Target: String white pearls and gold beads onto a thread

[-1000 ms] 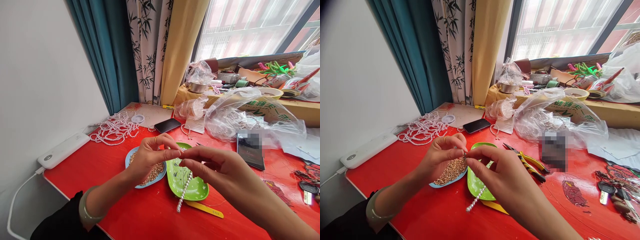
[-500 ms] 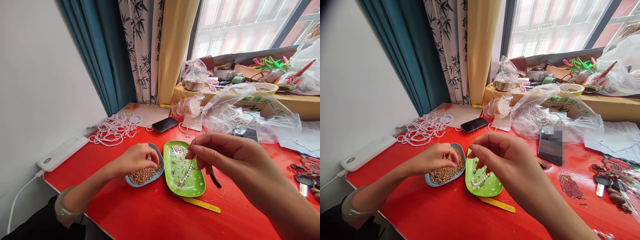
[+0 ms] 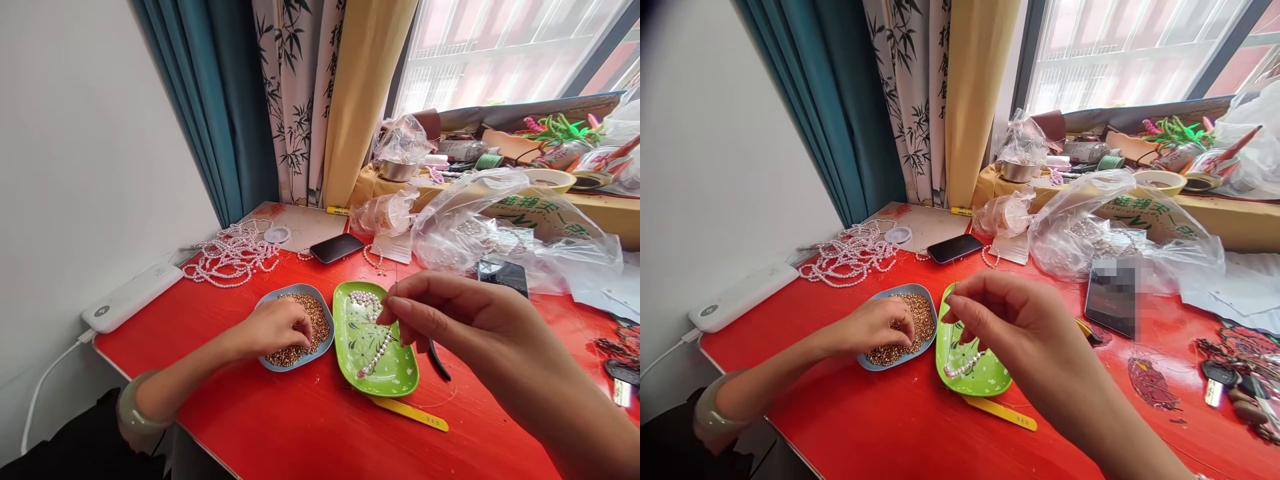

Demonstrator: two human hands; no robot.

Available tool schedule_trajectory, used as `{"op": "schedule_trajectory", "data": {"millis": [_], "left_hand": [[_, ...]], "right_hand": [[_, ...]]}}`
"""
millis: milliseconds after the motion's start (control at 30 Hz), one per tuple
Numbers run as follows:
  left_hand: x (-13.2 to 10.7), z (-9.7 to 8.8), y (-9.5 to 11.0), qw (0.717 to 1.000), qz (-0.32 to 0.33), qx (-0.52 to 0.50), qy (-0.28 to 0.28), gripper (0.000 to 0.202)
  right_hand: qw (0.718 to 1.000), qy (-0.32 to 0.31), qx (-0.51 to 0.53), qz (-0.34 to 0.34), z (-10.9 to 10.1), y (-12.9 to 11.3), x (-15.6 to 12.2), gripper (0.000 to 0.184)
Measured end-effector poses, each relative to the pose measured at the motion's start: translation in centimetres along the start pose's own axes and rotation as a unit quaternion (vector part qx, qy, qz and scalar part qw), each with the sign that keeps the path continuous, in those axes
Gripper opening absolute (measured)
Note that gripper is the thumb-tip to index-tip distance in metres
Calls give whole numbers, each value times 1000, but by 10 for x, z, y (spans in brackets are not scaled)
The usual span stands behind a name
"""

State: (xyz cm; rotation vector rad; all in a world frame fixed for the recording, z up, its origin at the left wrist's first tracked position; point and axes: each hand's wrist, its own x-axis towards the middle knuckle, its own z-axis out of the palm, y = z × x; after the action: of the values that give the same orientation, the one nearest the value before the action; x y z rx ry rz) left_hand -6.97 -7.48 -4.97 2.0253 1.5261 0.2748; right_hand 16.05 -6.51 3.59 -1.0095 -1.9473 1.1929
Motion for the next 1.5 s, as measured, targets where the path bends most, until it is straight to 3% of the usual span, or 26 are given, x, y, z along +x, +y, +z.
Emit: {"op": "schedule_trajectory", "data": {"millis": [200, 367, 433, 567, 633, 700, 1000, 1300, 1500], "left_hand": [[1, -6, 4, 993, -21, -111, 36, 7], [3, -10, 10, 967, -18, -237, 90, 13], [2, -11, 16, 935, -11, -335, 113, 19], [-4, -6, 35, 812, 31, -576, 94, 28], [-8, -3, 44, 779, 47, -621, 72, 27], [-11, -1, 50, 764, 53, -640, 58, 26], [-14, -1, 56, 761, 53, -645, 47, 26], [-12, 1, 53, 770, 98, -629, 47, 19], [-14, -3, 52, 804, 129, -576, 68, 15]], "right_hand": [[1000, -13, 7, 1, 2, -2, 0, 18], [999, -46, 12, 24, 8, 0, 1, 18], [996, -67, 36, 39, 13, 1, 0, 19], [990, -99, 74, 65, 23, 2, -3, 20], [989, -106, 74, 75, 26, 1, -5, 20], [989, -108, 71, 79, 27, -1, -6, 20], [986, -129, 60, 90, 28, -5, -12, 17], [986, -136, 42, 82, 29, -1, -10, 16], [986, -141, 18, 81, 28, -1, -10, 18]]}}
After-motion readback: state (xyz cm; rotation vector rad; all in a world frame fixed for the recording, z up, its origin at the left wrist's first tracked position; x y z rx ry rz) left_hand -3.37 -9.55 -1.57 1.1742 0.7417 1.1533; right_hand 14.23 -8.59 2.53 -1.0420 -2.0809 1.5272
